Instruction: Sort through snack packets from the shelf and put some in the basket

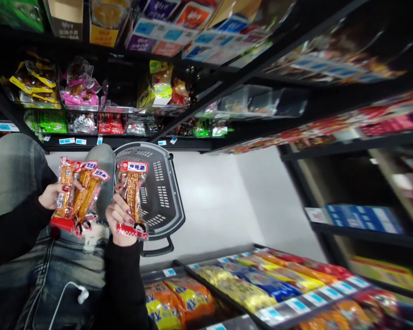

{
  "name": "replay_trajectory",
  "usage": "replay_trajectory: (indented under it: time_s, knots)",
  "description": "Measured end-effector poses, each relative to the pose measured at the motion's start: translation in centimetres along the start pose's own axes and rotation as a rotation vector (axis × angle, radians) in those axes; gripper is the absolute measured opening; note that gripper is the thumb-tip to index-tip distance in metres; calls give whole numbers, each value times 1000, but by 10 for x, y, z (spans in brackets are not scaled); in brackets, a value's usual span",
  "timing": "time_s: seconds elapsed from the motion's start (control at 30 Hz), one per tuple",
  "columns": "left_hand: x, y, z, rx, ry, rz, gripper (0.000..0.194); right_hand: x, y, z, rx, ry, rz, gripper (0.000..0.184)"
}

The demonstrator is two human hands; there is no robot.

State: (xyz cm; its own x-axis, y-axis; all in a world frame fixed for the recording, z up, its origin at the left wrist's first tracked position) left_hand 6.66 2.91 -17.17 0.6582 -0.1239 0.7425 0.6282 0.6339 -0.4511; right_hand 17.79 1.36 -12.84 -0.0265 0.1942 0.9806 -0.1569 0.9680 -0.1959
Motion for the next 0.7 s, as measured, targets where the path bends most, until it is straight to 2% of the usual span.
replay_trajectory:
  time_s: [0.07,0.17,0.33,0.4,0.47,0.53,0.6,0.7]
  knots:
    - [0,0,1,6,-21,-10,39,2,1,3,16,121,-18,26]
    - [-3,1,3,3,-58,-2,37,4,3,2,9,183,-28,27]
    - [-9,1,4,-4,-53,51,29,-5,4,-14,-123,22,51,24]
    - [-11,2,3,-12,-57,62,25,-10,3,-25,-227,-203,111,17]
    - [-11,2,2,-13,-71,66,23,-12,0,-37,-331,-534,175,8]
    - [-12,2,3,-4,-84,73,21,-9,-4,-47,-418,-842,246,10]
    - [-12,2,3,-1,-90,75,19,1,-12,-61,-550,-1174,333,13]
    - [-11,2,3,-7,-95,76,18,33,-30,-80,-789,-1788,489,14]
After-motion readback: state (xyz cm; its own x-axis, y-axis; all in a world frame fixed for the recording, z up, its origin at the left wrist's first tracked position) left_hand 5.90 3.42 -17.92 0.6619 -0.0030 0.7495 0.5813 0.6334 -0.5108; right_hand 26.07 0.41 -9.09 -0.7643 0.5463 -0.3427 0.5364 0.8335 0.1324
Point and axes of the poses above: each hand's wrist, its own y-axis towards the middle knuckle, its own x-axis out of the palm, z = x × y, the point moved 10 cm from there along y, towards the middle knuckle, and after that the axes turned 7 degrees about -x, right-handed, at the moved point
